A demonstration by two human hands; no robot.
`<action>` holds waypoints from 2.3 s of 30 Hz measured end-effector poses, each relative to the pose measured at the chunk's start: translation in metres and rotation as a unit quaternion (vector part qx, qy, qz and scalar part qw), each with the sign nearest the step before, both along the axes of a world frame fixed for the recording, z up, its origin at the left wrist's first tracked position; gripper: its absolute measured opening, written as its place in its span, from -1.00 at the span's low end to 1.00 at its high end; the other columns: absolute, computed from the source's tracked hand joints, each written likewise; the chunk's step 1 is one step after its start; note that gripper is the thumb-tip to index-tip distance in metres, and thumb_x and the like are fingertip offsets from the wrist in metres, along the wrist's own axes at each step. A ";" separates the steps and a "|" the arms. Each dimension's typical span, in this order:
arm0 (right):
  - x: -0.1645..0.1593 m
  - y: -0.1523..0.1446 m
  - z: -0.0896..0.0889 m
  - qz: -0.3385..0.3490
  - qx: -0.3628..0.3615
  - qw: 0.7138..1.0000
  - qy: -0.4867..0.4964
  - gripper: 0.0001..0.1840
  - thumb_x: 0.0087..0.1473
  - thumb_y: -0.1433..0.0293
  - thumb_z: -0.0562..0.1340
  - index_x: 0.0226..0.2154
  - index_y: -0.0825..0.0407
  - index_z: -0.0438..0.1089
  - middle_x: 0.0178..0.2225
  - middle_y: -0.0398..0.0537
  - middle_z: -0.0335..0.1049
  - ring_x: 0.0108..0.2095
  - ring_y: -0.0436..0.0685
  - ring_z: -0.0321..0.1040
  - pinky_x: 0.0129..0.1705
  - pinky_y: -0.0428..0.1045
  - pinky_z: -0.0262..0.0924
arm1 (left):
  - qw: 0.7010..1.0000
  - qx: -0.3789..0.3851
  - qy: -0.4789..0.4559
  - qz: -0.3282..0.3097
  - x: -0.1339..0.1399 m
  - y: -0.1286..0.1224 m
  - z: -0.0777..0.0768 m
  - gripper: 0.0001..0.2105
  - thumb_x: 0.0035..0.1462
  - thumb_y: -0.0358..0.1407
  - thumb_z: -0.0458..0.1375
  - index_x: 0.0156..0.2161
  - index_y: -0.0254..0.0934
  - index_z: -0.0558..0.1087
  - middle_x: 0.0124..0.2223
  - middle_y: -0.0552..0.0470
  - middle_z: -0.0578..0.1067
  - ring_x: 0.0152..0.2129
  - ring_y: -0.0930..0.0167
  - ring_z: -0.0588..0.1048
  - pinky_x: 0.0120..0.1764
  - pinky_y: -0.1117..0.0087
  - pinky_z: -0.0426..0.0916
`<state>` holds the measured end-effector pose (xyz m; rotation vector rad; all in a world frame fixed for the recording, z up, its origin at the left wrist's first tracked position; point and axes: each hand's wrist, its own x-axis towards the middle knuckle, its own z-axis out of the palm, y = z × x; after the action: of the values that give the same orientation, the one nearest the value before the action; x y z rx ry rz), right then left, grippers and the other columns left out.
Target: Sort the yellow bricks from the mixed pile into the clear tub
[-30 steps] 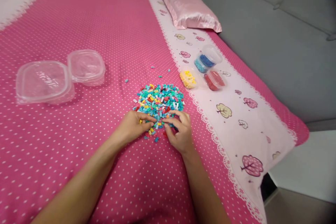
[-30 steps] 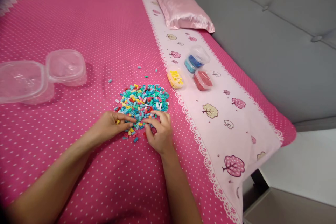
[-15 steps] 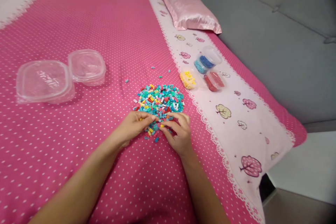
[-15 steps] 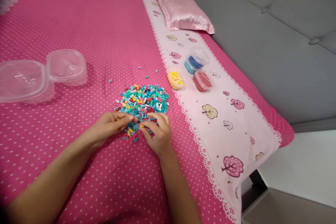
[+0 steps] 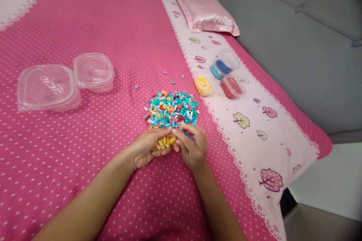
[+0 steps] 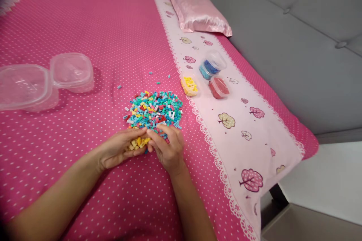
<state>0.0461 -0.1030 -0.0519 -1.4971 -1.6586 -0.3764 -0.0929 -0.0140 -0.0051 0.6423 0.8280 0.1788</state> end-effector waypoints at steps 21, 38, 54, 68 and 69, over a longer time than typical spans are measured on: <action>0.005 0.002 0.000 -0.068 -0.005 0.990 0.120 -0.74 0.18 0.47 0.06 -0.18 0.03 0.43 -0.21 0.04 0.38 -0.12 0.13 0.36 -0.06 0.09 0.32 | 0.929 0.348 0.103 -0.067 -0.026 0.032 0.006 -0.57 -0.14 0.03 0.28 -0.68 -0.31 0.37 -0.73 0.19 0.20 -0.72 0.61 0.09 -0.64 0.56 0.00; 0.006 0.003 -0.003 -0.061 -0.025 0.989 0.133 -0.75 0.18 0.49 0.06 -0.19 0.05 0.43 -0.18 0.05 0.35 -0.11 0.10 0.35 -0.05 0.06 0.31 | 0.763 0.541 0.228 -0.271 -0.018 0.029 -0.008 -0.76 0.00 -0.30 0.11 -0.29 -0.25 0.62 -0.47 0.05 0.58 -0.57 0.44 0.42 -0.49 0.49 0.15; 0.006 0.005 -0.003 -0.059 -0.031 0.989 0.135 -0.75 0.19 0.48 0.05 -0.22 0.04 0.43 -0.20 0.04 0.36 -0.14 0.09 0.36 -0.09 0.06 0.33 | 0.737 0.591 0.173 -0.279 -0.018 0.027 -0.011 -0.72 0.03 -0.38 0.06 -0.21 -0.16 0.59 -0.51 0.14 0.52 -0.61 0.49 0.36 -0.50 0.51 0.13; 0.006 0.005 -0.004 -0.058 -0.038 0.987 0.144 -0.75 0.19 0.47 0.05 -0.23 0.06 0.44 -0.21 0.04 0.36 -0.14 0.09 0.37 -0.08 0.06 0.32 | 0.767 0.561 0.158 -0.269 -0.021 0.029 -0.012 -0.83 0.04 -0.34 0.07 -0.35 -0.26 0.53 -0.50 0.10 0.49 -0.57 0.48 0.36 -0.48 0.50 0.17; 0.006 0.005 -0.004 -0.058 -0.038 0.987 0.145 -0.75 0.19 0.47 0.05 -0.23 0.06 0.44 -0.21 0.04 0.36 -0.14 0.09 0.37 -0.08 0.06 0.32 | 0.787 0.545 0.139 -0.254 -0.021 0.029 -0.012 -0.83 0.04 -0.32 0.08 -0.36 -0.27 0.52 -0.51 0.11 0.47 -0.58 0.49 0.35 -0.49 0.51 0.16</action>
<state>0.0524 -0.0983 -0.0554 -1.6244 -1.3738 -0.1486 -0.1135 0.0153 -0.0170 2.0099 0.7465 0.0516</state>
